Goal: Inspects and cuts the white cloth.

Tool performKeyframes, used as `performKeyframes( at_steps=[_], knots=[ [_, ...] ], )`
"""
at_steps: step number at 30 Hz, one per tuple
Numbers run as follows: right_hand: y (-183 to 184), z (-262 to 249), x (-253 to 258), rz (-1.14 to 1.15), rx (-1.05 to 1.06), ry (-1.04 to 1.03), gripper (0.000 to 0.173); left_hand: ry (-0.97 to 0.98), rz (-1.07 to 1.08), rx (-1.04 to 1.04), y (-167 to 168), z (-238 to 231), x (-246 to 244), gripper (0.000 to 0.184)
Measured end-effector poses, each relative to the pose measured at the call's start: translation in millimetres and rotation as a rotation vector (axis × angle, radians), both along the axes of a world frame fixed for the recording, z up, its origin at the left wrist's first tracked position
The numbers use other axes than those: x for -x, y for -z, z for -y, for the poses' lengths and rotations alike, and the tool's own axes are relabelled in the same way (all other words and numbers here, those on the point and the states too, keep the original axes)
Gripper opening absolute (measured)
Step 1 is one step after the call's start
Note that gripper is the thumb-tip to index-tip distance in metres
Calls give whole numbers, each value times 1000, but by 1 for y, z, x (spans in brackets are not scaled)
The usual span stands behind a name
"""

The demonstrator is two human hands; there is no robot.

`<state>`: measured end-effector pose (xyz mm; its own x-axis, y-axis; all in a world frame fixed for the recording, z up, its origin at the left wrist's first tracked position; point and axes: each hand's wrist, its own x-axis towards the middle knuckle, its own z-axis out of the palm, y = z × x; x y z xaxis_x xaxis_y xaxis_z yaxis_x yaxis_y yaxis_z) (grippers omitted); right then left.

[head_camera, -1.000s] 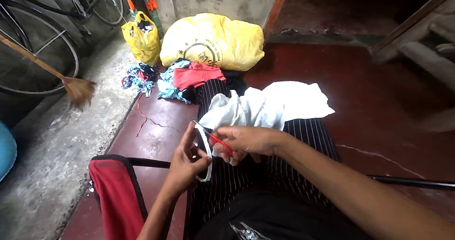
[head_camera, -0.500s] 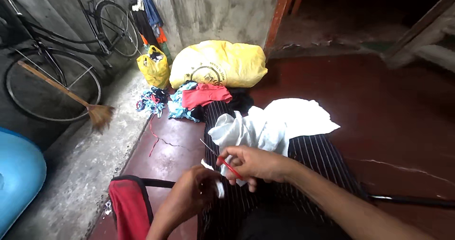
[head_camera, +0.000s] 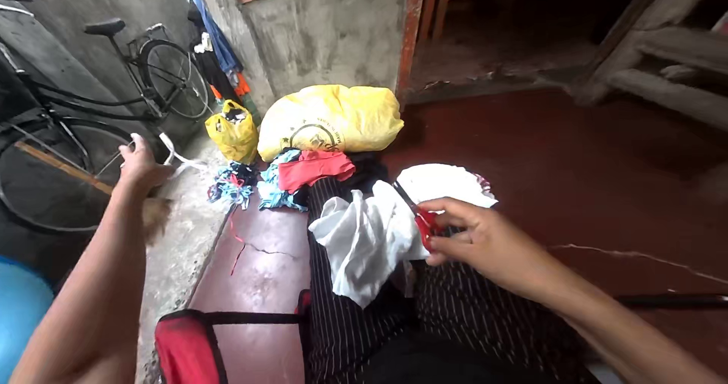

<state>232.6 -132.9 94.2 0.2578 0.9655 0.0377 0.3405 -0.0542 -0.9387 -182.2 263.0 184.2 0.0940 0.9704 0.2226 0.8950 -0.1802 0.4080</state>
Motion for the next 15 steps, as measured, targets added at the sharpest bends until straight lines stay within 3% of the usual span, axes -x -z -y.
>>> performKeyframes(
  at_steps=[2,4,6,8,10,13,15],
  knots=[
    [1,5,-13,13,-41,40,53,165,76,57,9,9,-25,103],
    [5,7,-23,14,-68,55,49,414,74,93,21,57,-67,86],
    [9,9,-26,19,-90,77,31,689,-16,97,40,120,-108,75],
    [15,11,-21,60,-71,49,15,890,-177,63,67,168,-133,81],
    [23,11,-6,84,16,-36,17,993,-204,8,92,192,-147,73],
    [46,3,30,78,123,-140,32,1064,-103,-27,117,191,-160,30],
    [60,-7,55,166,111,-149,44,1074,-30,4,119,191,-172,19]
  ],
)
